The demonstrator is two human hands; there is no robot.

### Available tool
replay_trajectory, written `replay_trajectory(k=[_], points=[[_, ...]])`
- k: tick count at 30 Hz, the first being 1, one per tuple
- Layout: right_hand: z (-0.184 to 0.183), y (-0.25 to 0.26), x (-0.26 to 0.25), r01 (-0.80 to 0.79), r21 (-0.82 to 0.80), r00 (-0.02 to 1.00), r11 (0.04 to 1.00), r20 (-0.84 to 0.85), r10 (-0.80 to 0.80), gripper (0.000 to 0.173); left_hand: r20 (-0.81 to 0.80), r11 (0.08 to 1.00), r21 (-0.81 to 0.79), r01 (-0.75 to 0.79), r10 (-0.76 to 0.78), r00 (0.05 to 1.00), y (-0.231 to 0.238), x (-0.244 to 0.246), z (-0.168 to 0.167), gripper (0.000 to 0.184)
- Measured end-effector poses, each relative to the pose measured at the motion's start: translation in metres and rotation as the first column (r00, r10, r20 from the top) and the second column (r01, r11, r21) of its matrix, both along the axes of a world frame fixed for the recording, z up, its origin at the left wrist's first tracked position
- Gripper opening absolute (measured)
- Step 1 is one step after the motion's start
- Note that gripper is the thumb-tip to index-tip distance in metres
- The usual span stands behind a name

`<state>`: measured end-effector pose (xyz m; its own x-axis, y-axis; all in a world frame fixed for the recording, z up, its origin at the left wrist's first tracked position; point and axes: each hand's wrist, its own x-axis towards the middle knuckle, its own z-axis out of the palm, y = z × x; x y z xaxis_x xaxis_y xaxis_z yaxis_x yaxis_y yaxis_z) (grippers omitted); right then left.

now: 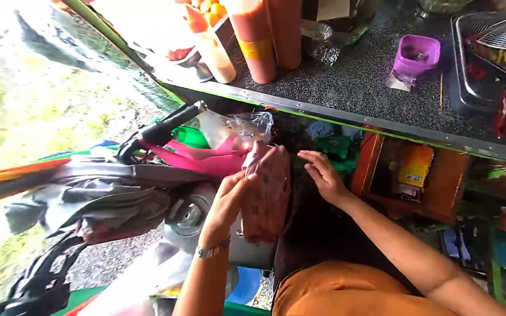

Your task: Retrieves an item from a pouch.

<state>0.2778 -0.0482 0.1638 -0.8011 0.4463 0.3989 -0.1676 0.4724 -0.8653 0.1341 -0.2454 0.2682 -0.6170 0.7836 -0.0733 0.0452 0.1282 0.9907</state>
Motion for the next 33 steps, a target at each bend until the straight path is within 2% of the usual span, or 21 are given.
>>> replay_trajectory(k=[2,4,7,8,10,13,15,17,20,22,24,27,29,31,33], points=[[0.004,0.002,0.009,-0.061,-0.022,0.998,0.998,0.016,0.062,0.04,0.03,0.994,0.063,0.092,-0.094,0.995,-0.015,0.014,0.012,0.023],[0.012,-0.001,0.022,-0.085,0.019,0.996,0.996,0.01,0.085,0.043,0.067,0.989,0.118,0.092,-0.101,0.993,-0.016,0.025,0.018,0.022],[0.032,-0.02,0.055,0.063,0.266,0.982,0.962,-0.191,-0.012,0.038,0.162,0.987,0.146,0.062,-0.085,0.983,-0.005,0.041,0.017,0.029],[0.039,-0.03,0.067,0.071,0.359,0.968,0.931,-0.249,0.022,0.032,0.179,0.99,0.128,0.065,-0.087,0.98,0.0,0.047,0.014,0.032],[0.045,-0.051,0.093,-0.038,0.557,0.956,0.829,-0.222,0.193,0.023,0.245,0.991,0.078,0.108,-0.124,0.962,0.013,0.057,0.005,0.034],[0.038,-0.067,0.117,-0.247,0.782,0.932,0.572,0.03,0.362,0.023,0.471,0.98,-0.004,0.197,-0.172,0.865,0.047,0.068,-0.011,0.039],[0.029,-0.067,0.124,-0.293,0.859,0.922,0.42,0.136,0.363,0.027,0.546,0.967,-0.006,0.256,-0.211,0.811,0.06,0.074,-0.018,0.04],[0.029,-0.066,0.129,-0.28,0.909,0.93,0.31,0.176,0.324,0.03,0.54,0.944,0.02,0.329,-0.288,0.791,0.067,0.075,-0.021,0.041],[0.037,-0.064,0.125,-0.246,0.936,0.932,0.253,0.156,0.328,0.028,0.479,0.885,0.032,0.464,-0.421,0.77,0.071,0.076,-0.024,0.037],[0.042,-0.059,0.117,-0.236,0.927,0.901,0.291,0.096,0.424,0.026,0.395,0.857,-0.018,0.515,-0.467,0.791,0.072,0.078,-0.023,0.031],[0.046,-0.053,0.115,-0.219,0.895,0.901,0.389,0.033,0.433,0.024,0.251,0.84,-0.12,0.529,-0.49,0.835,0.066,0.082,-0.014,0.02],[0.054,-0.044,0.119,-0.108,0.759,0.971,0.642,-0.058,0.232,0.02,-0.13,0.869,-0.274,0.412,-0.458,0.879,0.044,0.094,-0.004,0.019],[0.063,-0.027,0.117,-0.011,0.612,0.995,0.791,-0.075,0.071,0.019,-0.286,0.895,-0.29,0.339,-0.419,0.862,0.038,0.097,-0.008,0.017],[0.067,-0.004,0.112,0.08,0.432,0.997,0.898,-0.031,-0.074,0.018,-0.282,0.926,-0.227,0.301,-0.358,0.89,0.031,0.101,-0.011,0.017],[0.055,0.02,0.107,0.189,0.253,0.973,0.949,0.086,-0.216,0.017,-0.219,0.939,-0.14,0.313,-0.338,0.915,0.025,0.104,-0.01,0.017]])
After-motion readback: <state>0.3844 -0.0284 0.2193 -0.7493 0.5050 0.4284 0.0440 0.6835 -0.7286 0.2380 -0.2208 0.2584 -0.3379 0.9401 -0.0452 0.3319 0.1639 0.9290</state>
